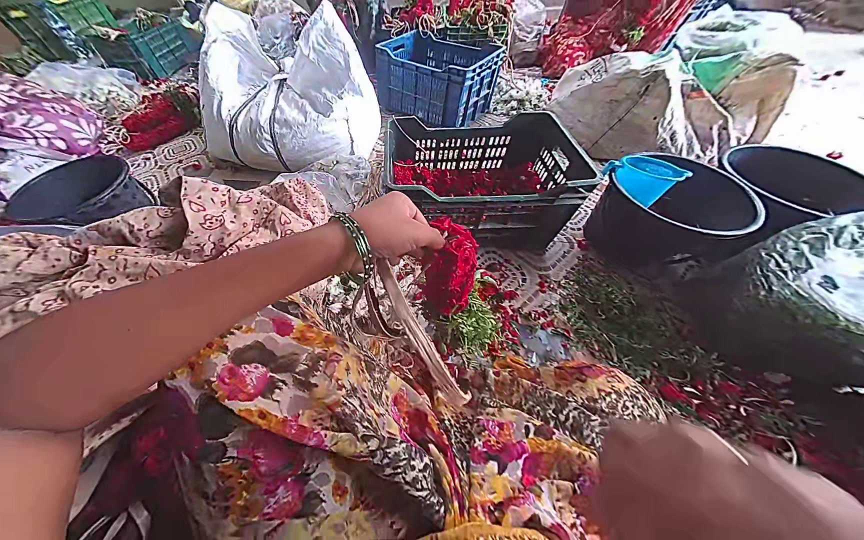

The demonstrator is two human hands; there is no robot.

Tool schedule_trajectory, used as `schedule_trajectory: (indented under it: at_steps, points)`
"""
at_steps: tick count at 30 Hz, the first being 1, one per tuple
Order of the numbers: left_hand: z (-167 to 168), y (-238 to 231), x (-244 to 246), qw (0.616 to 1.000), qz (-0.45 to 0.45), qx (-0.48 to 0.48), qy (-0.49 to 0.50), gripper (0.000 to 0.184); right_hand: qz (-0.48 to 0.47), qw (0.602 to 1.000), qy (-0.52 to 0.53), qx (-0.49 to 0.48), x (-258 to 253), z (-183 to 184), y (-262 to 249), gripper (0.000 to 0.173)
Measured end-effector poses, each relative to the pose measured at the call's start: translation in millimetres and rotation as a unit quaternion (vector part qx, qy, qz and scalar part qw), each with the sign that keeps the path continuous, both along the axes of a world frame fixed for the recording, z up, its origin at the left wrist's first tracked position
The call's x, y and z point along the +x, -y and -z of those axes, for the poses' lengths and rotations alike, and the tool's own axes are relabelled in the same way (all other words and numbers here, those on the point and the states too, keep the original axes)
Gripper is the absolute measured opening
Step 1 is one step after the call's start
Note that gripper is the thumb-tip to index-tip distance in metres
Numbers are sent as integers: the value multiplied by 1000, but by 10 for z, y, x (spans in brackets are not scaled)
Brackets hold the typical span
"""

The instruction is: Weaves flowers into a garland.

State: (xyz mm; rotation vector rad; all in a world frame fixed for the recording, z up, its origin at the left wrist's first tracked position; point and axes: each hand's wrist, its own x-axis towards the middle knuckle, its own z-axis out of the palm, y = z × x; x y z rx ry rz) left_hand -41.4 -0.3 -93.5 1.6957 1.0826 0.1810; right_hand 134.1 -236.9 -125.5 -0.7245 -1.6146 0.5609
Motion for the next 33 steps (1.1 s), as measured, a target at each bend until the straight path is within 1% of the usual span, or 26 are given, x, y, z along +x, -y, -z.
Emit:
schedule_trajectory:
  at_steps: [1, 2, 3, 4, 5, 6, 7, 8, 9, 11, 13, 14, 16, 17, 18, 20, 21, 23, 25, 27, 29, 30, 31, 32, 33]
  points:
    - [-15, 29, 18, 1000, -4, 5, -5, 31, 85, 996, -2, -36, -75, 261, -246, 28]
    - [-20, 60, 46, 1000, -3, 12, -10, 32, 143, 986, 17, -78, -196, 491, -495, 29]
    - [-11, 92, 78, 1000, 2, 17, -15, 33, 161, 978, 29, -127, -329, 676, -703, 32]
    - [4, 119, 108, 999, 10, 25, -21, 34, 134, 977, -2, -165, -452, 796, -851, 34]
    - [16, 140, 136, 999, 20, 38, -29, 34, 87, 976, -76, -185, -568, 847, -943, 34]
    - [32, 151, 157, 998, 29, 53, -36, 36, 45, 969, -160, -183, -671, 847, -995, 31]
    - [54, 158, 167, 996, 36, 70, -43, 36, 28, 958, -233, -167, -754, 841, -1013, 27]
    - [73, 161, 174, 994, 41, 88, -55, 35, 32, 946, -289, -146, -816, 846, -1024, 25]
    - [83, 153, 176, 991, 46, 105, -70, 34, 42, 940, -314, -126, -836, 863, -1031, 26]
    - [69, 120, 183, 983, 69, 134, -104, 33, 54, 942, -312, -108, -750, 919, -1029, 28]
    - [76, 58, 191, 973, 99, 152, -142, 32, 29, 934, -326, -141, -606, 949, -983, 30]
    - [108, 35, 192, 968, 114, 152, -161, 33, 9, 927, -340, -161, -545, 968, -949, 30]
    - [131, 9, 205, 967, 123, 140, -176, 34, -30, 923, -334, -190, -467, 993, -921, 30]
    - [130, -6, 204, 969, 119, 129, -174, 34, -35, 932, -301, -200, -441, 981, -918, 28]
    - [138, -23, 206, 973, 114, 111, -167, 35, -20, 948, -241, -206, -403, 950, -903, 27]
    - [180, -53, 207, 982, 99, 71, -146, 36, 51, 979, -81, -180, -374, 824, -819, 27]
    - [204, -74, 213, 985, 88, 55, -136, 36, 90, 985, -3, -148, -406, 735, -750, 26]
    - [234, -110, 252, 990, 59, 28, -122, 35, 145, 980, 123, -62, -536, 535, -561, 20]
    - [237, -106, 291, 993, 36, 1, -115, 31, 167, 961, 219, 34, -658, 392, -338, 17]
    - [234, -102, 304, 990, 41, 0, -135, 28, 124, 944, 297, 75, -642, 315, -121, 11]
    - [222, -120, 299, 984, 67, 21, -163, 26, 27, 926, 373, 39, -402, 244, 66, 13]
    - [235, -146, 286, 981, 83, 36, -172, 26, -20, 912, 410, -2, -194, 233, 142, 14]
    - [242, -165, 268, 977, 101, 52, -181, 27, -44, 896, 439, -51, 64, 244, 203, 14]
    - [246, -184, 247, 972, 122, 69, -189, 27, -36, 883, 458, -97, 356, 277, 245, 13]
    - [250, -205, 223, 965, 147, 86, -197, 27, 7, 871, 473, -134, 657, 304, 265, 14]
